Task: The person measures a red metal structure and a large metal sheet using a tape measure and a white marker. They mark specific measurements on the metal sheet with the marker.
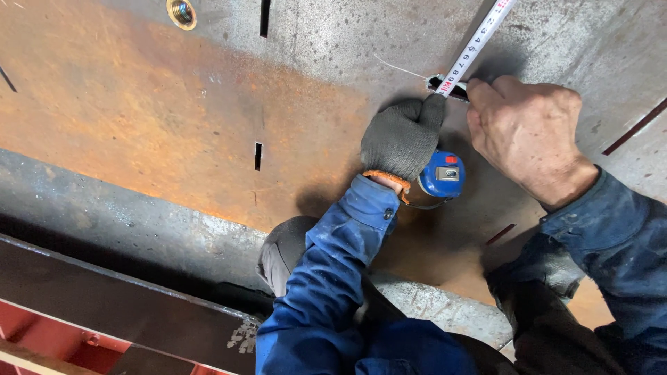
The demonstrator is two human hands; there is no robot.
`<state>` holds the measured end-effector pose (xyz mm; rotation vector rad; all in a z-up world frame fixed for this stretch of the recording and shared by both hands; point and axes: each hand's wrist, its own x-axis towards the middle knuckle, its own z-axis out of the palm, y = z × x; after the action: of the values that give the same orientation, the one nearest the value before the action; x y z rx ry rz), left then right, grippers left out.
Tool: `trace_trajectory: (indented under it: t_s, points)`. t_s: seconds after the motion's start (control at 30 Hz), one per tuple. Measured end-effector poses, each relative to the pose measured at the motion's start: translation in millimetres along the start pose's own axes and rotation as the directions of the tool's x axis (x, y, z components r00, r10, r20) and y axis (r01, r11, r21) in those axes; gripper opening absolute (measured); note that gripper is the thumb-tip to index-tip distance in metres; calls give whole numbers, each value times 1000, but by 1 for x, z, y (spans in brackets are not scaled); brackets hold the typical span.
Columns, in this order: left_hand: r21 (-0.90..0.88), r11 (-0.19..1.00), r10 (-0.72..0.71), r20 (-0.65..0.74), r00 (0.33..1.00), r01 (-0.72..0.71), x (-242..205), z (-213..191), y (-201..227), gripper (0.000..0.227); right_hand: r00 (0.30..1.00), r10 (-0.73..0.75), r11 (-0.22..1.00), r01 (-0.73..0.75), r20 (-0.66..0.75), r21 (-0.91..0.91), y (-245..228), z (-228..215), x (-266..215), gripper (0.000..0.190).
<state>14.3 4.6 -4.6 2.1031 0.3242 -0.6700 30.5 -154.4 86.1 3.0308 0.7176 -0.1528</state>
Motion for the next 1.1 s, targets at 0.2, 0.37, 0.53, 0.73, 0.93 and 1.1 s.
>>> trace_trajectory:
  t_s: [0.2,0.37,0.53,0.73,0.93,1.1]
  points:
    - [-21,1000,1,-34,999,-2,-4,-8,7,51,997,22,1000,-21,71,-12,4,-24,-22,12]
    - [-28,996,-90,10,996,90,-5,-9,8,49,997,65,991,-61,-32,121,5,-25,-35,13]
    - [-66,997,-35,-22,999,34,-7,-10,9,49,953,218,932,-268,211,244,6,-10,-57,22]
    - [-173,985,-9,-85,996,-6,-11,-4,8,42,936,321,721,-340,143,604,8,9,-123,22]
    - [-663,745,75,-17,997,-67,-18,7,-10,29,808,509,619,-584,297,526,21,17,-195,20]
    - [-811,584,54,67,996,23,-29,8,3,31,655,668,400,-716,352,572,29,28,-264,26]
